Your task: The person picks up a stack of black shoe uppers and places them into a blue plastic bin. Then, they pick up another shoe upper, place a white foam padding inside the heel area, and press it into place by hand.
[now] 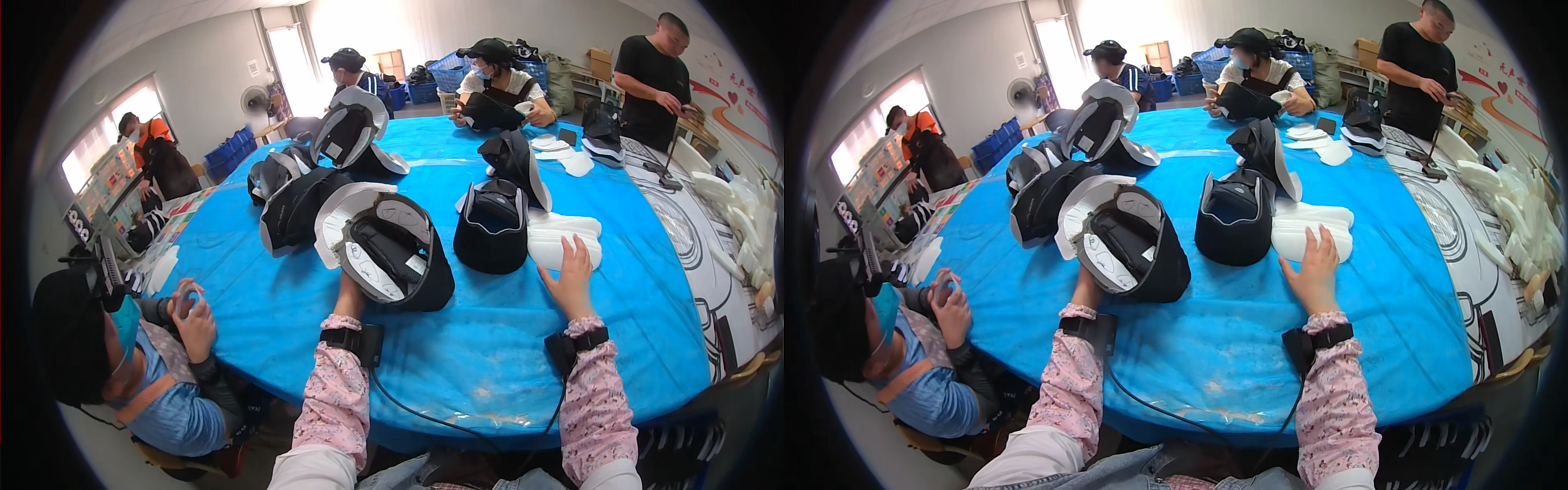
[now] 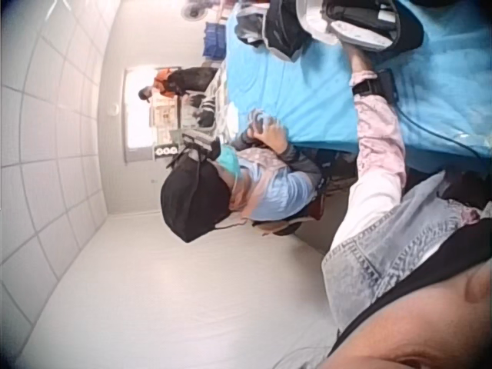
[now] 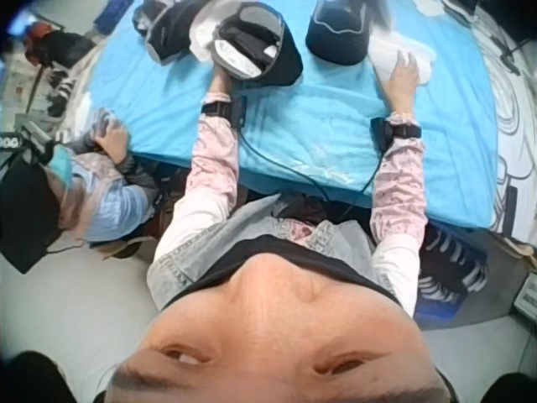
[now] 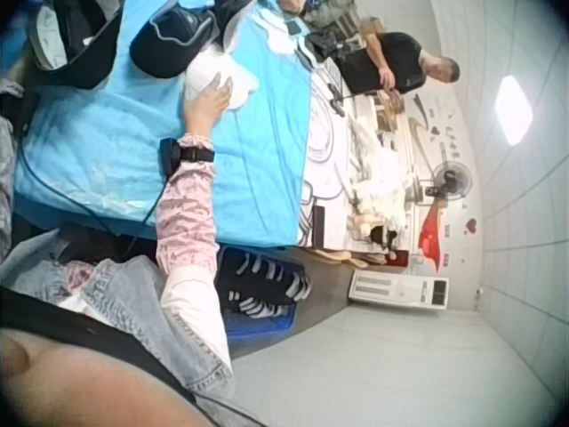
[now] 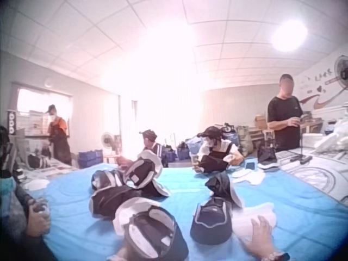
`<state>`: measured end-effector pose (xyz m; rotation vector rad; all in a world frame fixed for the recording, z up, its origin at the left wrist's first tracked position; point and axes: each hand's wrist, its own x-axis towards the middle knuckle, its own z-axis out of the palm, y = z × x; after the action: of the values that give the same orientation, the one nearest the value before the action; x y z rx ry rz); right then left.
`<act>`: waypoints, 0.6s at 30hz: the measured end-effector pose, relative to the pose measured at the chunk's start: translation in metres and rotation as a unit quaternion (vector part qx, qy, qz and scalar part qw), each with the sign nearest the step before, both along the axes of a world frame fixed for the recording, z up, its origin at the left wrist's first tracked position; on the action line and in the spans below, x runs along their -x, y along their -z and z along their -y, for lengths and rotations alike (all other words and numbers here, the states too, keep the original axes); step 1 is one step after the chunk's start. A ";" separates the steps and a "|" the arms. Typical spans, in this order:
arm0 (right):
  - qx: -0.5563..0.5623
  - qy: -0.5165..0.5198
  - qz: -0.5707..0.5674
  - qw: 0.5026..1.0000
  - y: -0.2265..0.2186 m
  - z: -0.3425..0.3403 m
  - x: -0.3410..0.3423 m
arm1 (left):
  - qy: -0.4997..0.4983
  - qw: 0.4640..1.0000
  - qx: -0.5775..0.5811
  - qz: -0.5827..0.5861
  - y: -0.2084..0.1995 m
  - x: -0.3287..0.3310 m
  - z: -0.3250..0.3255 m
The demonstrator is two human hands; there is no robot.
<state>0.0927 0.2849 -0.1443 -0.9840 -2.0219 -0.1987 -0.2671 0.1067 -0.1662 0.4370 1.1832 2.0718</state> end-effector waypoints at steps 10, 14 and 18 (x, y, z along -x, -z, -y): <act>0.073 0.026 0.054 0.996 0.022 -0.013 -0.007 | 0.159 0.978 -0.105 -0.080 -0.040 -0.046 0.008; 0.073 0.020 0.051 0.996 0.019 -0.009 -0.007 | 0.146 0.980 -0.097 -0.096 -0.036 -0.050 0.006; 0.086 0.022 0.047 0.995 0.017 -0.012 -0.010 | 0.116 0.990 -0.075 -0.013 -0.040 -0.049 0.006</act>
<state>0.1027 0.2972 -0.1618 -1.1449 -2.1325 -0.0975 -0.2178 0.1005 -0.1259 0.6438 0.9463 1.9634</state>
